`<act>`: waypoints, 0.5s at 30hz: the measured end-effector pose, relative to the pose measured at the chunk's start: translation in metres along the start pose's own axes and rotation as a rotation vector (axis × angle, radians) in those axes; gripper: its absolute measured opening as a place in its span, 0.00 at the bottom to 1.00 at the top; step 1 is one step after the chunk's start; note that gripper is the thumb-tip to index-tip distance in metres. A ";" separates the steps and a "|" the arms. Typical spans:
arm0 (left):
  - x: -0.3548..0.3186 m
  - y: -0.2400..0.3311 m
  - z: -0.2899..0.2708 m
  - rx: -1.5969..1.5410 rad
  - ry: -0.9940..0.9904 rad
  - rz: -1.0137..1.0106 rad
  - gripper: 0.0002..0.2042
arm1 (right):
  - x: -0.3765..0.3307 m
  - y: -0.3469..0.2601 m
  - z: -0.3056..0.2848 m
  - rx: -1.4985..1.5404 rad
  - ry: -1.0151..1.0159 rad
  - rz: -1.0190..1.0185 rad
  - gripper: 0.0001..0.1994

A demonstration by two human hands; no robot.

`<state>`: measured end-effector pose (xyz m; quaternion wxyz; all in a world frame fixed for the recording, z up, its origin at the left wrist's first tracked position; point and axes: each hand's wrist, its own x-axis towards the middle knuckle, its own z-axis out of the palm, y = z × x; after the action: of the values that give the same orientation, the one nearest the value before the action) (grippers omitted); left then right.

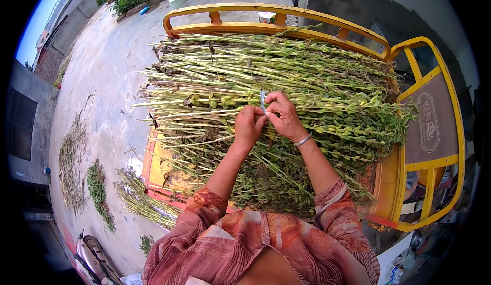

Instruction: The person gathers long green plant stalks from a yellow cart and arranges them into bundles. They secure each bundle using a white plastic tie, then place the finished bundle onto a white sack on the ground. The process is repeated with multiple bundles throughout the clip.

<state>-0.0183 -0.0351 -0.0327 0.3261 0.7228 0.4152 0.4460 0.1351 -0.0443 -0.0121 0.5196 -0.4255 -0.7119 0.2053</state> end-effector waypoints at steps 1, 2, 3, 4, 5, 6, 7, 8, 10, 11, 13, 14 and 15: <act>0.000 -0.001 0.002 0.084 0.027 0.049 0.09 | 0.001 0.001 0.001 0.014 0.007 0.005 0.07; 0.001 -0.002 0.004 0.167 0.054 0.099 0.10 | 0.001 0.001 0.001 0.003 0.009 -0.004 0.07; 0.001 -0.003 0.006 0.250 0.079 0.148 0.10 | 0.001 -0.002 0.001 -0.009 0.012 -0.013 0.07; 0.001 -0.005 0.006 0.254 0.061 0.142 0.11 | 0.000 -0.003 0.002 -0.020 0.019 -0.020 0.07; 0.002 -0.006 0.007 0.293 0.061 0.173 0.10 | 0.001 -0.001 0.003 -0.044 0.018 -0.030 0.07; 0.005 -0.008 0.007 0.330 0.059 0.205 0.10 | 0.002 0.001 0.003 -0.068 0.018 -0.039 0.08; 0.006 -0.010 0.007 0.370 0.055 0.236 0.10 | 0.002 0.001 0.005 -0.090 0.020 -0.046 0.08; 0.008 -0.011 0.006 0.359 0.045 0.246 0.10 | 0.002 0.001 0.005 -0.114 0.019 -0.055 0.07; 0.014 -0.012 0.000 0.336 0.026 0.268 0.09 | 0.003 -0.003 0.003 -0.165 0.018 -0.074 0.07; 0.016 -0.013 -0.003 0.257 -0.005 0.231 0.09 | 0.004 -0.002 0.002 -0.101 0.014 -0.046 0.06; 0.020 -0.013 -0.009 0.098 -0.066 0.154 0.08 | 0.003 0.000 -0.001 0.026 0.004 0.008 0.05; 0.021 -0.012 -0.009 0.001 -0.093 0.047 0.07 | 0.004 0.000 -0.001 0.026 0.021 0.035 0.05; 0.022 -0.009 -0.010 -0.052 -0.103 0.017 0.07 | 0.006 -0.002 0.000 0.026 0.037 0.062 0.05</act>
<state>-0.0240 -0.0104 -0.0279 0.3621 0.7396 0.3798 0.4216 0.1331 -0.0403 -0.0068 0.5316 -0.4444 -0.6858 0.2228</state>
